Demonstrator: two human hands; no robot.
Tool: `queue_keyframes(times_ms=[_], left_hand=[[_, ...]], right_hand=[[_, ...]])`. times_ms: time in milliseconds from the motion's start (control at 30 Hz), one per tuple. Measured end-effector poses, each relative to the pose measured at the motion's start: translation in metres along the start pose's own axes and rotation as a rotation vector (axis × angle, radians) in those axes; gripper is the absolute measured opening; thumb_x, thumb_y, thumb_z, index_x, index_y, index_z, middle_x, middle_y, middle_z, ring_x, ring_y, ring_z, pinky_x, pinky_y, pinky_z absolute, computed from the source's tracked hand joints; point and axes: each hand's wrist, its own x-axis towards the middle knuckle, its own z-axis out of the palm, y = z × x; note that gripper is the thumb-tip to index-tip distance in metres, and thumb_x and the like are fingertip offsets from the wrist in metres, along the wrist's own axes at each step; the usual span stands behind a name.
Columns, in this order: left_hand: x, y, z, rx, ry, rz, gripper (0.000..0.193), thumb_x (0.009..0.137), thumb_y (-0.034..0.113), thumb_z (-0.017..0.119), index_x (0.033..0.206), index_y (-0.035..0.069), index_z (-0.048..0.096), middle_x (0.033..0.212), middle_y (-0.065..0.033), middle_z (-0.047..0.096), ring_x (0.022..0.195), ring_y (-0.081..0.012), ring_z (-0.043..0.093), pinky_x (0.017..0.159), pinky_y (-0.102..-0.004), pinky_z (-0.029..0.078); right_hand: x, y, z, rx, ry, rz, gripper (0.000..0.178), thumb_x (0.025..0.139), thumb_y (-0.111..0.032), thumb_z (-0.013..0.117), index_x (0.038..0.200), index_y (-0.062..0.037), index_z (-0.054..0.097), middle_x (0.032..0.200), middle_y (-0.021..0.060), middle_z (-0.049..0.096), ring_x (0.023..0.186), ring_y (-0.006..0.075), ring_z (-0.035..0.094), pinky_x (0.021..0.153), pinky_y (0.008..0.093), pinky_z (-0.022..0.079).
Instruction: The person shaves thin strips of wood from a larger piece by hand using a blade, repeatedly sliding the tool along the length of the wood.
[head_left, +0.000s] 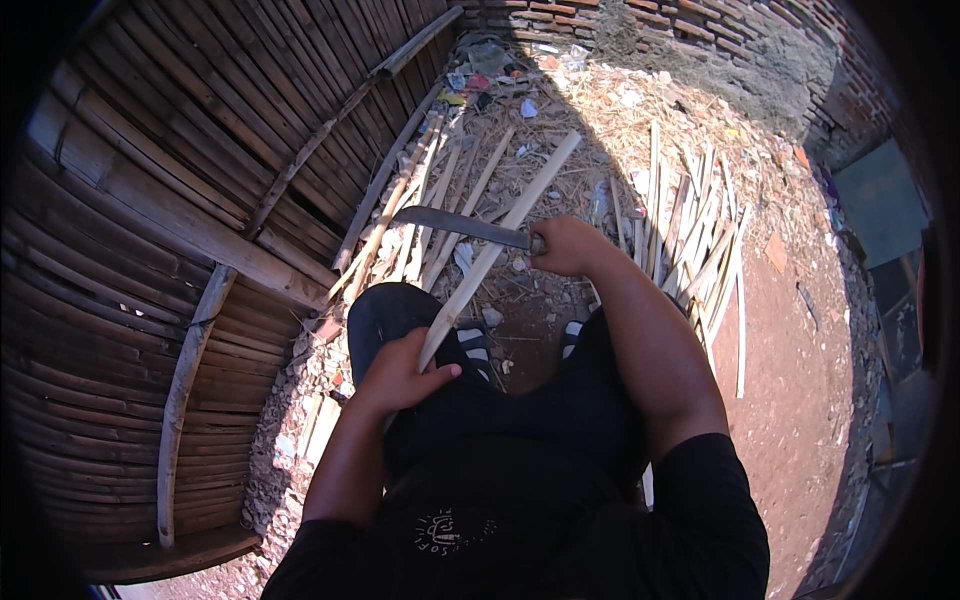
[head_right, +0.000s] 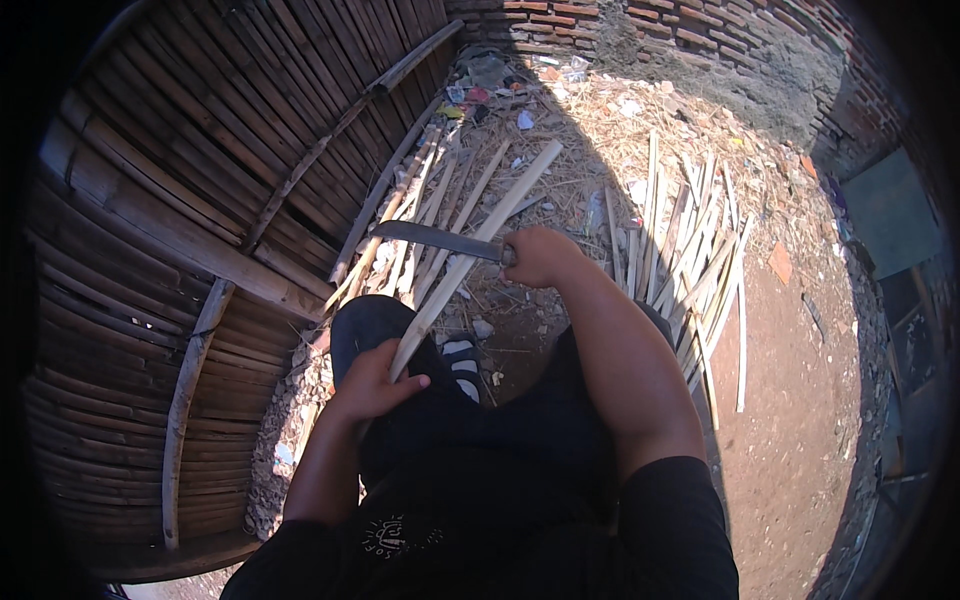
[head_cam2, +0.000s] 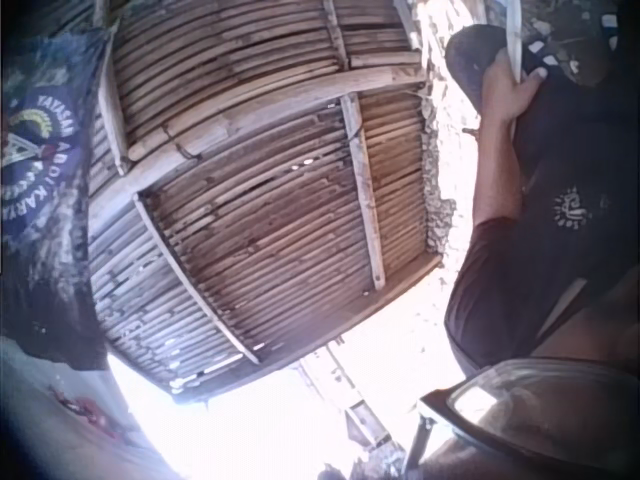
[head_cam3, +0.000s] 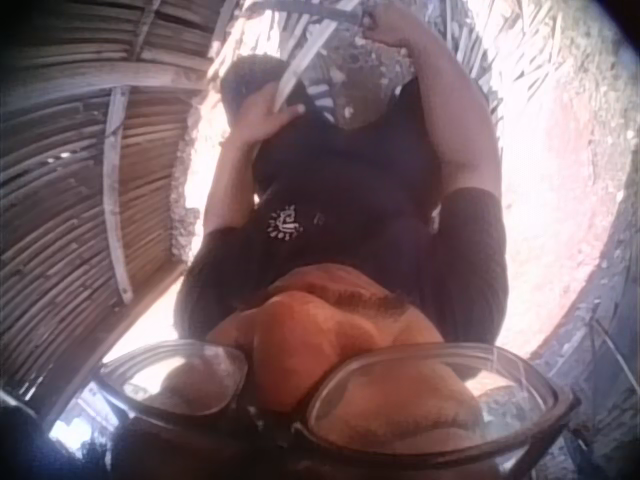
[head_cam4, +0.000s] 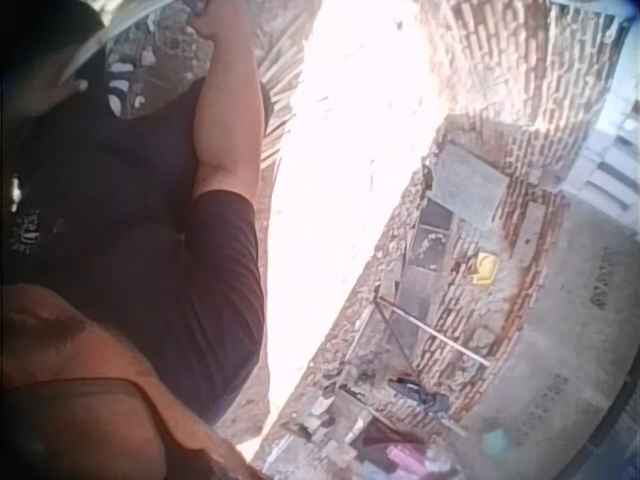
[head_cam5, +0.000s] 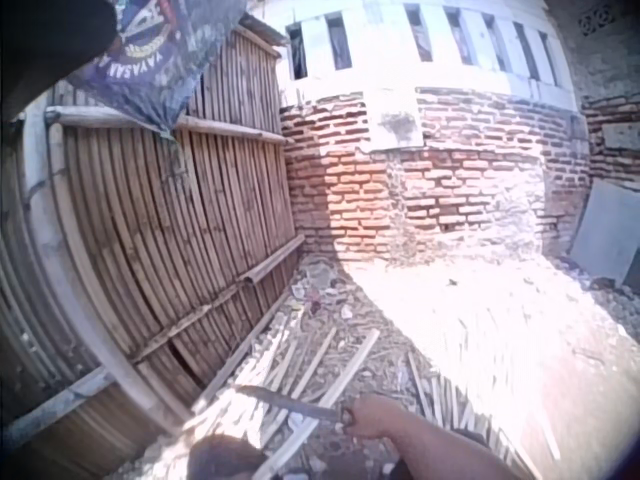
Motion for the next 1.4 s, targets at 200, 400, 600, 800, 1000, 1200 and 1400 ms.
queue_keyframes(times_ms=[200,400,600,800,1000,1200,1400], left_hand=[[0.0000,0.0028,-0.0011,-0.012,-0.015,-0.036,0.053,0.085,0.034,0.087,0.118,-0.001,0.065,0.084,-0.0111,0.068,0.078,-0.0231,0.069,0.071,-0.0381,0.053],[-0.0005,0.0051,0.0020,0.016,0.022,-0.046,0.053,0.086,0.035,0.086,0.119,-0.001,0.065,0.082,-0.0126,0.070,0.077,-0.0233,0.070,0.071,-0.0384,0.054],[-0.0002,0.0046,0.0041,0.041,0.042,-0.032,0.053,0.087,0.036,0.085,0.118,-0.002,0.065,0.082,-0.0143,0.070,0.076,-0.0250,0.070,0.070,-0.0392,0.054],[-0.0007,0.0068,0.0033,0.037,0.042,-0.036,0.053,0.087,0.037,0.084,0.116,-0.002,0.064,0.082,-0.0161,0.070,0.076,-0.0272,0.071,0.070,-0.0401,0.054],[-0.0004,0.0072,0.0041,0.061,0.051,-0.040,0.054,0.087,0.038,0.084,0.116,-0.003,0.064,0.085,-0.0179,0.070,0.079,-0.0294,0.072,0.072,-0.0414,0.054],[0.0001,0.0059,0.0040,0.081,0.044,-0.032,0.054,0.087,0.039,0.084,0.115,-0.003,0.063,0.085,-0.0183,0.070,0.080,-0.0311,0.072,0.073,-0.0417,0.054],[0.0006,0.0005,0.0059,0.080,0.056,-0.003,0.056,0.088,0.044,0.082,0.113,-0.002,0.063,0.083,-0.0204,0.069,0.079,-0.0371,0.071,0.071,-0.0450,0.054]], right_hand=[[0.0011,0.0013,0.0001,0.004,-0.015,0.008,0.048,0.081,-0.041,0.082,0.118,-0.0103,0.074,0.109,0.0197,0.075,0.107,0.0401,0.071,0.095,0.0509,0.056],[0.0000,-0.0023,-0.0014,0.017,-0.025,0.004,0.051,0.081,-0.041,0.082,0.120,-0.0098,0.073,0.110,0.0206,0.075,0.107,0.0400,0.071,0.096,0.0506,0.056],[-0.0012,-0.0048,-0.0038,0.009,-0.030,0.012,0.053,0.082,-0.042,0.082,0.122,-0.0089,0.073,0.110,0.0211,0.075,0.108,0.0400,0.071,0.096,0.0502,0.056],[-0.0003,-0.0041,-0.0028,0.010,-0.031,0.014,0.054,0.083,-0.042,0.082,0.124,-0.0090,0.072,0.111,0.0214,0.074,0.109,0.0398,0.071,0.097,0.0499,0.056],[0.0000,-0.0029,-0.0016,0.005,-0.025,0.012,0.055,0.083,-0.042,0.082,0.126,-0.0099,0.072,0.112,0.0206,0.075,0.109,0.0394,0.071,0.097,0.0498,0.056],[0.0001,-0.0040,-0.0026,0.001,-0.040,0.020,0.055,0.082,-0.042,0.082,0.127,-0.0116,0.072,0.112,0.0201,0.075,0.110,0.0392,0.071,0.097,0.0499,0.056],[0.0000,-0.0025,-0.0015,0.004,-0.034,0.018,0.055,0.082,-0.042,0.082,0.127,-0.0117,0.072,0.112,0.0204,0.074,0.109,0.0391,0.071,0.096,0.0500,0.056]])
